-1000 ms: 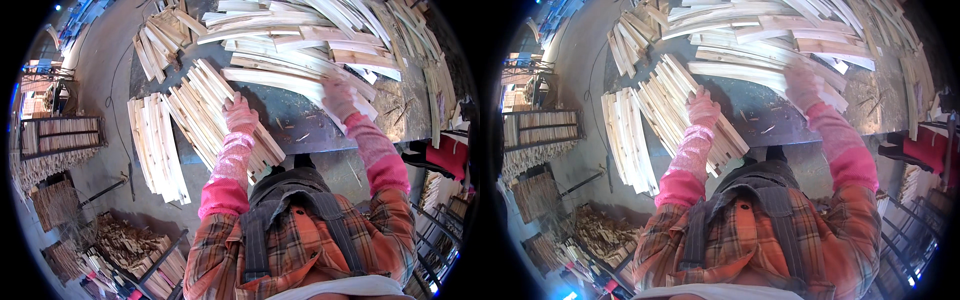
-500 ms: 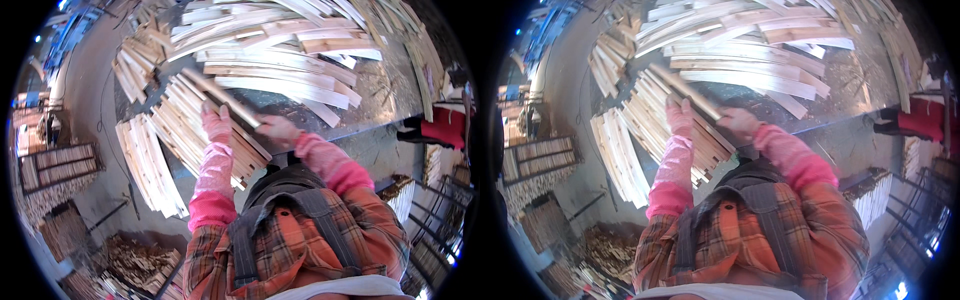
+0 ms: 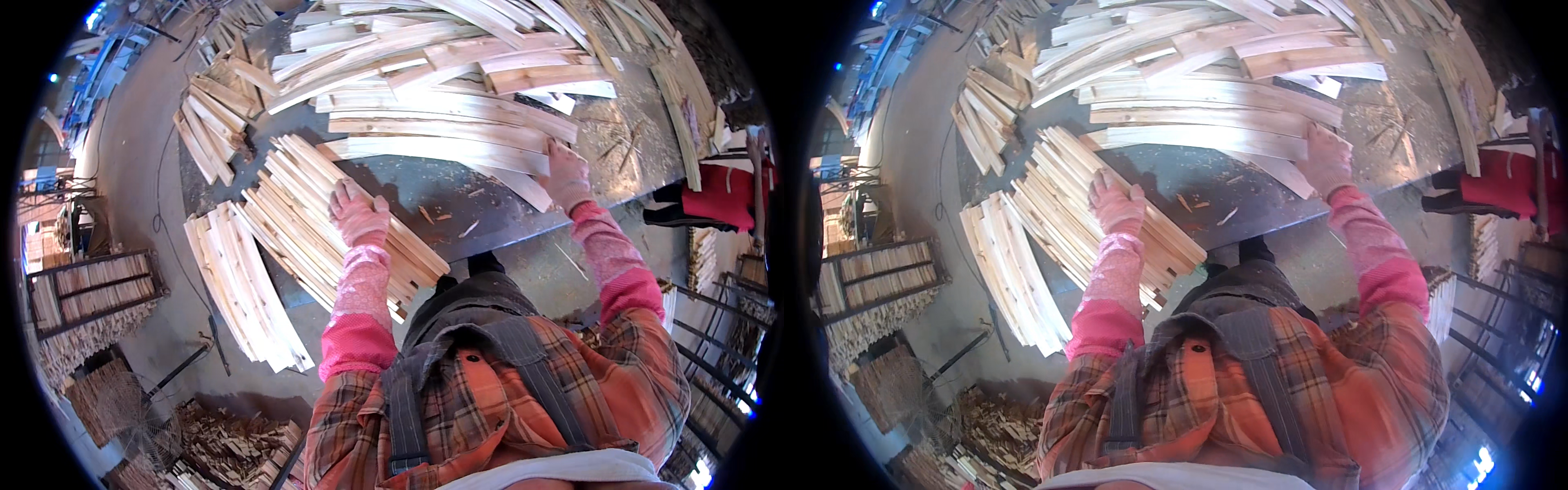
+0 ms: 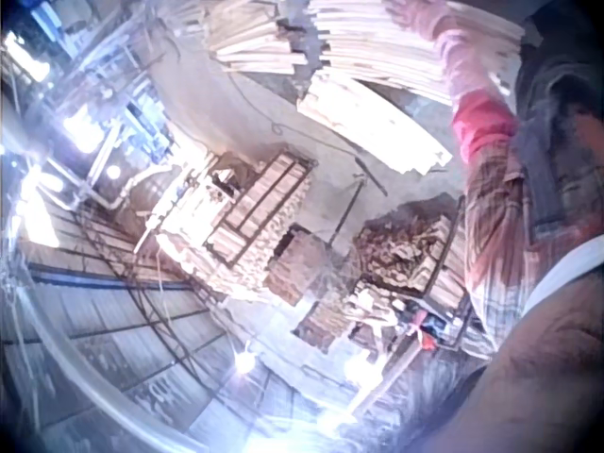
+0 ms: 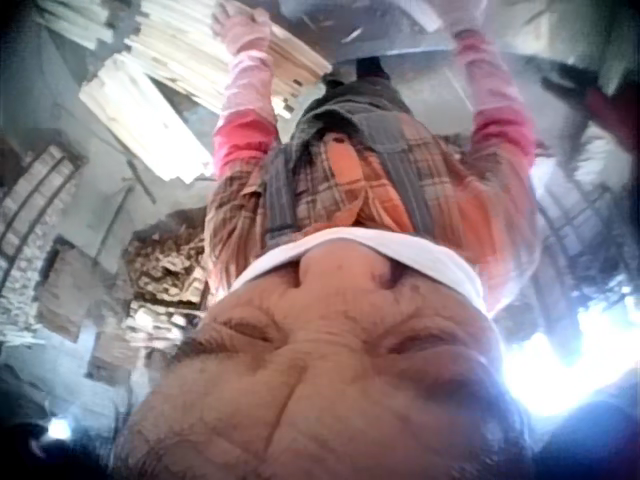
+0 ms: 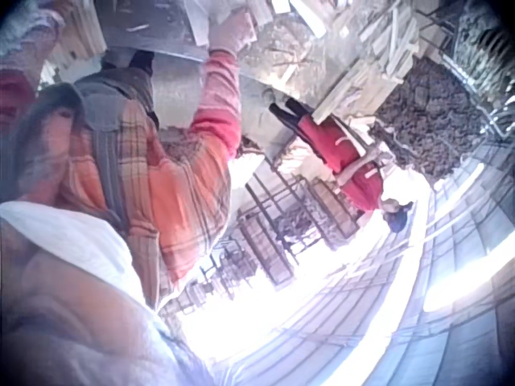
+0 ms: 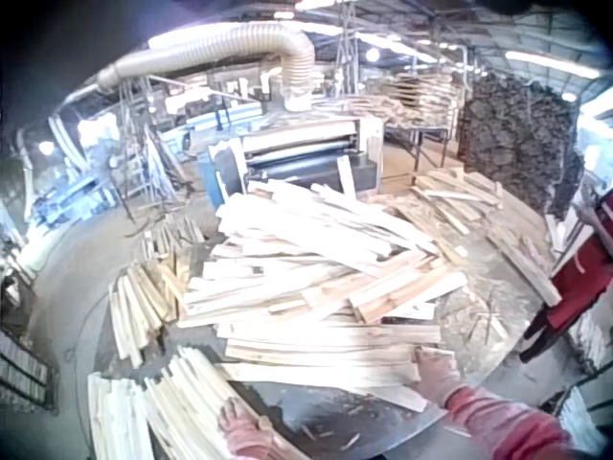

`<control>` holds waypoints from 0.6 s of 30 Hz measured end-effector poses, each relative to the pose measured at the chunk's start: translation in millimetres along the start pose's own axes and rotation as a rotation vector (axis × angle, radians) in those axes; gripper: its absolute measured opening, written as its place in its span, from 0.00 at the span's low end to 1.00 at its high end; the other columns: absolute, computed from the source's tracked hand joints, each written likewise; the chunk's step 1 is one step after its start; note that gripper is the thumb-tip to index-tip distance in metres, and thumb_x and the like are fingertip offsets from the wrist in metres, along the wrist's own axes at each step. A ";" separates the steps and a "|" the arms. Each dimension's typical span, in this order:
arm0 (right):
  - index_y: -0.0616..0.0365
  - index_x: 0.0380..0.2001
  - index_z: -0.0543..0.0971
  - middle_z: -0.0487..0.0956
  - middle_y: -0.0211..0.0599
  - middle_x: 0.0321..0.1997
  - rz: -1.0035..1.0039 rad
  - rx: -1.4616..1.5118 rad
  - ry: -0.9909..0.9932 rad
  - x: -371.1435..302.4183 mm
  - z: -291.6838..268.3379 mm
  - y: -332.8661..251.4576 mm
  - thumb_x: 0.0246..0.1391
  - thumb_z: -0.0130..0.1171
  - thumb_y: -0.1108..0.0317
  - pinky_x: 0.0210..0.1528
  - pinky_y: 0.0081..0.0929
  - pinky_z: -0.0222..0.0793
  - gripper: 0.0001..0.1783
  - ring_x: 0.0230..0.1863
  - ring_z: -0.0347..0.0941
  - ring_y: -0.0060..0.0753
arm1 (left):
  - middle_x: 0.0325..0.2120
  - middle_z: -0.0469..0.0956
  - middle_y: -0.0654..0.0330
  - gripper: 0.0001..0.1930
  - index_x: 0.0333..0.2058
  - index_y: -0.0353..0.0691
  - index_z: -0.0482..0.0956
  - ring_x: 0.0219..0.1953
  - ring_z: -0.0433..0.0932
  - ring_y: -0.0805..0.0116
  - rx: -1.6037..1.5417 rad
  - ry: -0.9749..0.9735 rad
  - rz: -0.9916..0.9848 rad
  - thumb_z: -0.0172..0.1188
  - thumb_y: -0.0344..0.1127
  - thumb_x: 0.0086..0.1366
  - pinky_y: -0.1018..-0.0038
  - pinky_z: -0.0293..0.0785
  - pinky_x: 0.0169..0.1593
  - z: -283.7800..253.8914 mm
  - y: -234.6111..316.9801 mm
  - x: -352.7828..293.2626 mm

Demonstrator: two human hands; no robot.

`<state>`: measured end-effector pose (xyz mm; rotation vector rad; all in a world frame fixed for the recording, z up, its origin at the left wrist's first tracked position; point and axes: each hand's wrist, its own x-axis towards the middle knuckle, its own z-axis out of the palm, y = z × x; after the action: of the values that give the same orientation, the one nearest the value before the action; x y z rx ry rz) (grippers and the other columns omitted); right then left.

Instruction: The person sorts and stacks light-colored wooden planks on a metal table in a workshop. They pick up planks from a pile, align them, and place them into a neat stack, occasionally moving the stack to a nearby rack.

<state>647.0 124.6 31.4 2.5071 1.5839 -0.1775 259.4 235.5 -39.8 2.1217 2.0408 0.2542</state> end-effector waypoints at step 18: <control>0.50 0.39 0.84 0.81 0.41 0.39 -0.273 -0.078 -0.251 -38.5 17.3 -3.1 0.49 0.65 0.55 0.49 0.46 0.76 0.16 0.47 0.79 0.48 | 0.70 0.57 0.52 0.46 0.69 0.40 0.59 0.71 0.54 0.48 -0.059 0.012 -0.004 0.65 0.49 0.54 0.48 0.48 0.71 -7.5 -7.6 -9.5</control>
<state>627.6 88.3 21.5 2.1055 1.7786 -0.4381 249.8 226.4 -34.4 2.0861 2.0182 0.3235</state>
